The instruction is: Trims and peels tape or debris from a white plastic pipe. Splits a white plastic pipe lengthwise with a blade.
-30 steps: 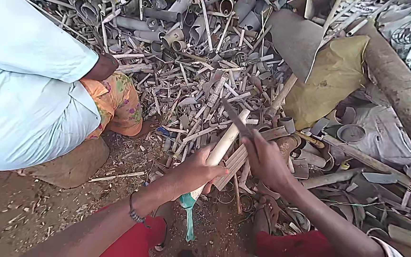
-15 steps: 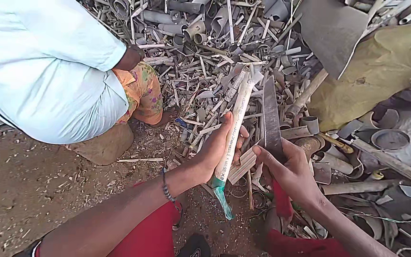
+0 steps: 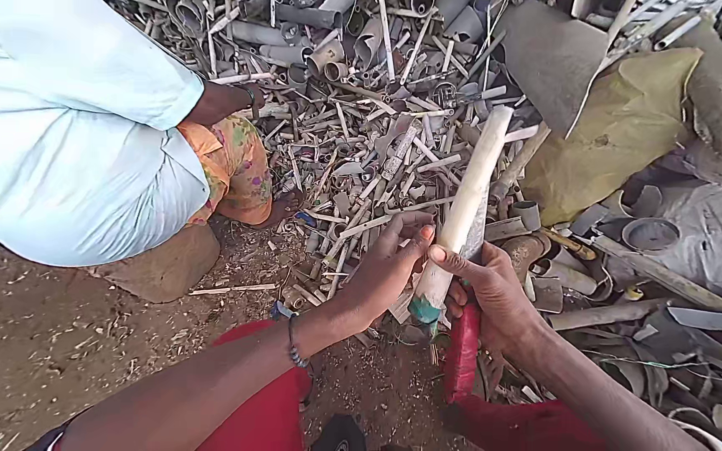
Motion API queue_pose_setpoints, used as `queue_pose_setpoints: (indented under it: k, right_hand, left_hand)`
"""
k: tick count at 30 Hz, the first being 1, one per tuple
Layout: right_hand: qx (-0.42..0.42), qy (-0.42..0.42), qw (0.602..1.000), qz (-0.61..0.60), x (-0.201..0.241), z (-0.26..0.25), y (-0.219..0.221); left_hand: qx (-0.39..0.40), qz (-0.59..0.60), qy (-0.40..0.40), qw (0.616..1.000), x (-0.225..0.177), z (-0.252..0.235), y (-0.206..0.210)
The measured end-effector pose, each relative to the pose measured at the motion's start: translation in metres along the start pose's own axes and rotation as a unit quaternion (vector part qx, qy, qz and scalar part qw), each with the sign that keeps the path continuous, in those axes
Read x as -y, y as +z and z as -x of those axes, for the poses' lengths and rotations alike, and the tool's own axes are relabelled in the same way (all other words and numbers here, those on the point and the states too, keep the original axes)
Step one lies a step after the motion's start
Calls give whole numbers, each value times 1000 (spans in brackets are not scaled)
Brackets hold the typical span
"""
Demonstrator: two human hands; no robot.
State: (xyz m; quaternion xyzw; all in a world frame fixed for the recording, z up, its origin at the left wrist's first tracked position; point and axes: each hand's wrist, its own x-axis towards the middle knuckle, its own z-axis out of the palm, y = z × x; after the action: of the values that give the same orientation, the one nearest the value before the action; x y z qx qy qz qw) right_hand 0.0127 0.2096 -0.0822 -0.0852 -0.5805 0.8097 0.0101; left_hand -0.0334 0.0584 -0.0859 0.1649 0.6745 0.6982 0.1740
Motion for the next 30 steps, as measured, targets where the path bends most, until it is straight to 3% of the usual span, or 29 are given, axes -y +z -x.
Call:
queue_pose_setpoints:
  k: [4, 8, 11, 13, 15, 18, 21, 27, 30]
  right_hand:
    - [-35, -56, 998, -26, 5, 1, -13]
    - [-95, -72, 992, -47, 5, 4, -17]
    - [-121, -73, 989, -54, 9, 3, -16]
    - [-124, -80, 987, -58, 9, 3, -11]
    - [-111, -96, 988, -52, 8, 4, -6]
    - [-99, -131, 986, -35, 5, 2, 0]
    - [-109, -142, 984, -12, 7, -2, -2]
    - [-136, -143, 979, 48, -1, -8, -8]
    - [-145, -134, 979, 47, -3, -11, -14]
  left_hand:
    - [74, -177, 122, 974, 6, 13, -6]
    - [61, -325, 252, 909, 14, 24, -11]
    - [20, -448, 242, 860, 17, 32, -6]
    - [-12, -481, 224, 847, 17, 32, -1]
    - [-21, -482, 184, 856, 14, 28, 0]
    - [27, -430, 126, 894, 7, 18, -6]
    - [39, -435, 137, 889, 6, 13, -7]
    - [37, -542, 192, 817, 17, 22, -5]
    - [49, -534, 196, 821, 19, 20, -10]
